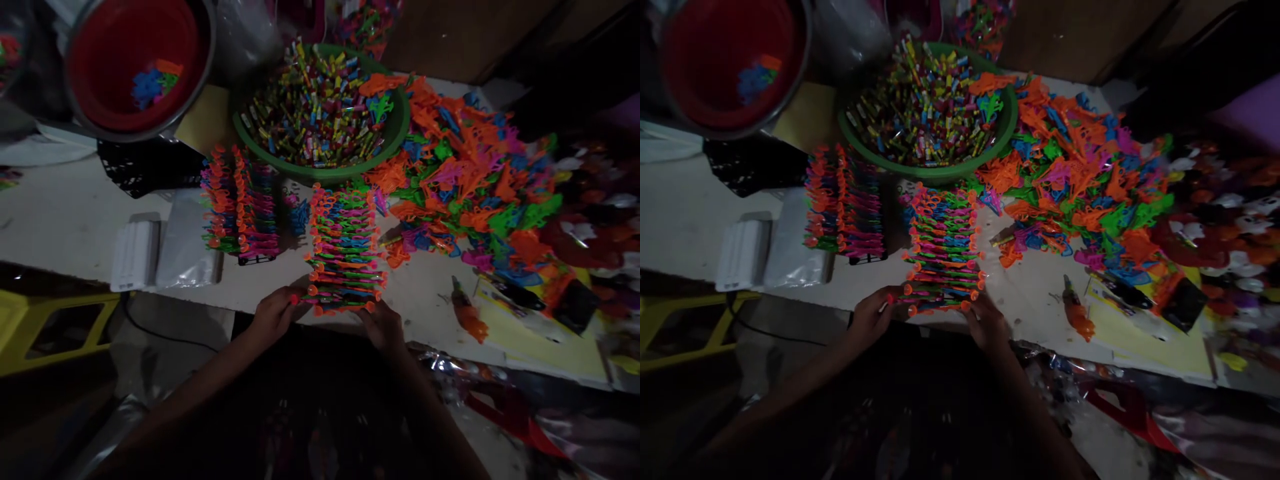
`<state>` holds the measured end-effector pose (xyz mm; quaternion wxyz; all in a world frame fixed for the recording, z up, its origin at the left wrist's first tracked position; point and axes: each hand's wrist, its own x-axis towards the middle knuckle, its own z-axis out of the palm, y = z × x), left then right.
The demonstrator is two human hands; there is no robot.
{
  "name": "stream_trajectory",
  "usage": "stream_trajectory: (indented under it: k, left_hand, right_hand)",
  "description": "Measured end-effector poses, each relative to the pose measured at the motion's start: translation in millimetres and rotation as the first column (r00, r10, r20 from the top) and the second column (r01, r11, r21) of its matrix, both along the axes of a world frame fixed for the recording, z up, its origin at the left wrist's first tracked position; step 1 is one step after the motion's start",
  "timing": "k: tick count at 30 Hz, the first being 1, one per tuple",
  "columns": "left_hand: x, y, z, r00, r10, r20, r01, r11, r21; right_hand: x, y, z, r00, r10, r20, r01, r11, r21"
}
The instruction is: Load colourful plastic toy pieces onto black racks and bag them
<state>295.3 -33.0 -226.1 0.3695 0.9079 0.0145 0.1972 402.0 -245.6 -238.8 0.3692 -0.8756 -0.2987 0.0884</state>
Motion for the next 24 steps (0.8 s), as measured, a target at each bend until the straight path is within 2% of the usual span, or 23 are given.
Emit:
stream_trajectory:
  k: [5,10,13,16,21,24]
  left_hand:
    - [4.2,3.3,1.8,0.999,-0.023,0.039,0.02,0.997,0.074]
    - [10.4,5.0,12.9,0.997,-0.054,0.056,0.044,0.984,0.171]
    - [11.9,6.9,17.4,0.996,-0.071,0.061,0.059,0.981,0.185]
    - [12.3,5.4,12.9,0.995,-0.077,0.061,0.067,0.986,0.151]
    - [13.0,-1.4,-3.2,0.985,-0.037,0.17,0.022,0.995,0.093]
    - [14.0,-1.1,-0.8,0.988,-0.041,0.148,0.022,0.992,0.128]
  right_hand:
    - [-3.9,-4.4,-6.4,0.999,0.023,0.042,-0.021,0.999,-0.03]
    - [-5.8,-7.7,-11.8,0.994,0.046,0.098,-0.041,0.998,-0.046]
    - [-4.5,-8.9,-13.7,0.982,0.073,0.172,-0.066,0.997,-0.048]
    - [-3.2,-8.8,-15.0,0.968,0.087,0.234,-0.086,0.996,-0.015]
    - [-3.4,-7.3,-14.1,0.965,0.089,0.245,-0.101,0.994,0.037]
    - [-3.2,-6.2,-11.6,0.966,0.103,0.236,-0.111,0.993,0.024]
